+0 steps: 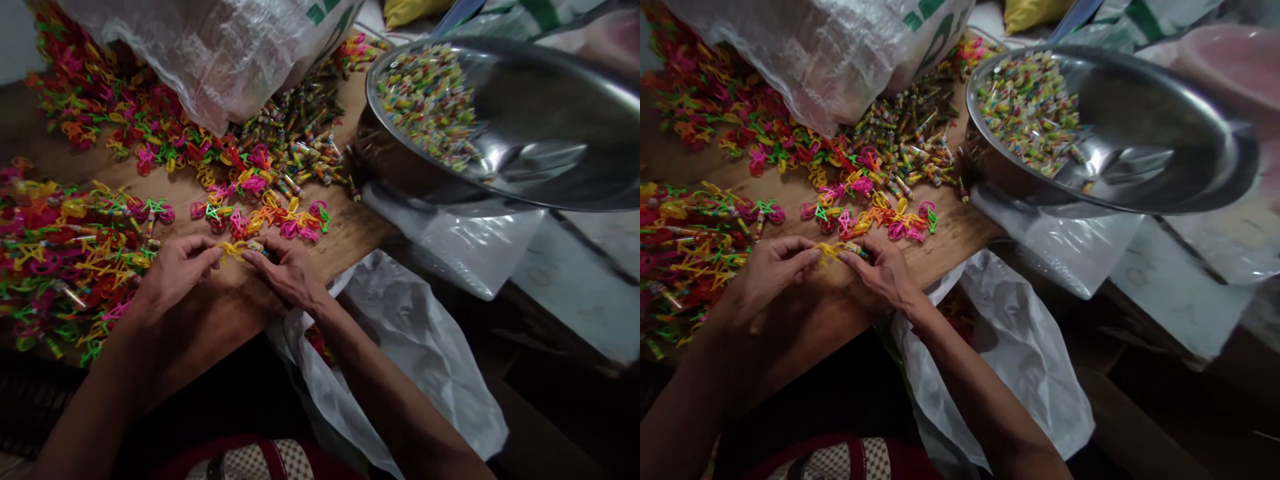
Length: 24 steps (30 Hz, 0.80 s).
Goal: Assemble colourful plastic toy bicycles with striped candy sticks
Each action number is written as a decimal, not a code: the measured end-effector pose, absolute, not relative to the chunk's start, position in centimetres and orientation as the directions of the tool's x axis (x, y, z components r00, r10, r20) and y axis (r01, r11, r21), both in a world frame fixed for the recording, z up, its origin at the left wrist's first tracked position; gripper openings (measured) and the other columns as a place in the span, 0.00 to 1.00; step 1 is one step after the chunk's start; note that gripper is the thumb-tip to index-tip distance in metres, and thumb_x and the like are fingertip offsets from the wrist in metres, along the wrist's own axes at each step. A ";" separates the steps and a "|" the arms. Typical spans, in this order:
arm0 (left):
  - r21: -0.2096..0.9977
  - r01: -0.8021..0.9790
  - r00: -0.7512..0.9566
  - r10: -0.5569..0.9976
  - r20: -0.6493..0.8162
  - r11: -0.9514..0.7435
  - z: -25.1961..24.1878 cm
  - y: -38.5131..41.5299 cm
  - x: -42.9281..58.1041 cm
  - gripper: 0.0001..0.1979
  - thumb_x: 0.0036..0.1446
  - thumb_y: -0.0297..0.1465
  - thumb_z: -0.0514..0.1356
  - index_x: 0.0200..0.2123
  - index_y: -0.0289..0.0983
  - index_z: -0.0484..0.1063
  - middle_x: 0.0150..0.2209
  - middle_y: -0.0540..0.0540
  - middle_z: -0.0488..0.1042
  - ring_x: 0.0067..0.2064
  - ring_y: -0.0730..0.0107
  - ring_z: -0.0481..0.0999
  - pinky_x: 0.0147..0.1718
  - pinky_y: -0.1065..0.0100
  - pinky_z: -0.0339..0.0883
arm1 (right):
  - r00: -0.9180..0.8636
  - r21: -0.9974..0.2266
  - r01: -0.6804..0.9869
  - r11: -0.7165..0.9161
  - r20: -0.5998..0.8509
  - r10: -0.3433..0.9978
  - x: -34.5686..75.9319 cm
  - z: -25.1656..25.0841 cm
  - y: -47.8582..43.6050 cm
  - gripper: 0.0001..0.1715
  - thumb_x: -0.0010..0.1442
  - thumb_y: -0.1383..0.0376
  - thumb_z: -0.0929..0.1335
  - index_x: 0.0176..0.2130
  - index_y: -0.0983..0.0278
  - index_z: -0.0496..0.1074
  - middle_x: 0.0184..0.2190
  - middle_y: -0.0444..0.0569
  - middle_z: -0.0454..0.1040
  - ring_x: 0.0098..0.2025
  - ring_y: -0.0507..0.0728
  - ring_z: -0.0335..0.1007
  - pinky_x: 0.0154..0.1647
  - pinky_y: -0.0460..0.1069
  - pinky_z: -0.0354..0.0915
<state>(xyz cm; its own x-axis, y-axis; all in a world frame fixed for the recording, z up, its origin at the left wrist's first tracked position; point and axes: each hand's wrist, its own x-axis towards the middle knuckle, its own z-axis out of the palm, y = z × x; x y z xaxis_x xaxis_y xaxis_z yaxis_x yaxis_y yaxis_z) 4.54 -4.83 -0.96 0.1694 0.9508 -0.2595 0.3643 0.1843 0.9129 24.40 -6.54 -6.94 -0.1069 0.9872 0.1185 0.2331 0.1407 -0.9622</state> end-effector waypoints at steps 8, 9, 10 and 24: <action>0.916 0.335 0.161 0.945 -0.285 0.219 -0.9 -4.8 5.2 0.09 0.51 0.37 0.67 0.29 0.36 0.76 0.22 0.50 0.73 0.20 0.76 0.68 0.19 0.75 0.61 | 0.038 -0.991 0.097 0.090 0.094 0.995 24.9 -7.0 -8.3 0.18 0.61 0.50 0.68 0.39 0.60 0.76 0.28 0.42 0.70 0.30 0.53 0.66 0.30 0.48 0.61; 0.915 0.341 0.212 0.931 -0.297 0.215 -1.2 -5.1 5.8 0.09 0.52 0.37 0.66 0.29 0.36 0.77 0.21 0.50 0.73 0.20 0.76 0.68 0.20 0.75 0.61 | 0.014 -0.991 0.107 0.078 0.080 0.997 25.1 -6.7 -8.5 0.18 0.61 0.49 0.69 0.38 0.61 0.76 0.26 0.41 0.68 0.28 0.51 0.63 0.29 0.47 0.59; 0.914 0.349 0.250 0.919 -0.304 0.208 -1.4 -5.5 6.5 0.09 0.53 0.36 0.66 0.28 0.36 0.77 0.21 0.50 0.72 0.21 0.77 0.67 0.20 0.75 0.61 | -0.008 -0.989 0.130 0.073 0.073 0.997 25.3 -6.3 -8.8 0.19 0.60 0.49 0.70 0.35 0.61 0.75 0.25 0.41 0.66 0.27 0.50 0.60 0.28 0.47 0.57; 0.916 0.399 0.334 0.922 -0.194 0.049 -1.0 -6.1 11.0 0.05 0.52 0.30 0.66 0.31 0.34 0.77 0.25 0.51 0.75 0.25 0.77 0.70 0.27 0.72 0.65 | -0.025 -0.947 0.321 -0.029 -0.039 0.999 33.1 -1.3 -11.1 0.17 0.56 0.56 0.75 0.26 0.61 0.70 0.23 0.39 0.61 0.28 0.49 0.57 0.29 0.46 0.59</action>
<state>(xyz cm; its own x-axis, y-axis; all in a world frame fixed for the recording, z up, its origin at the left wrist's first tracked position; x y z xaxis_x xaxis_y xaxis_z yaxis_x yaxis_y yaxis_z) 11.01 -6.09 -1.03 0.3341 0.9222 -0.1945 0.3986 0.0487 0.9158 33.12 -11.12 -1.33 -0.0247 0.9990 -0.0385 0.3206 -0.0286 -0.9468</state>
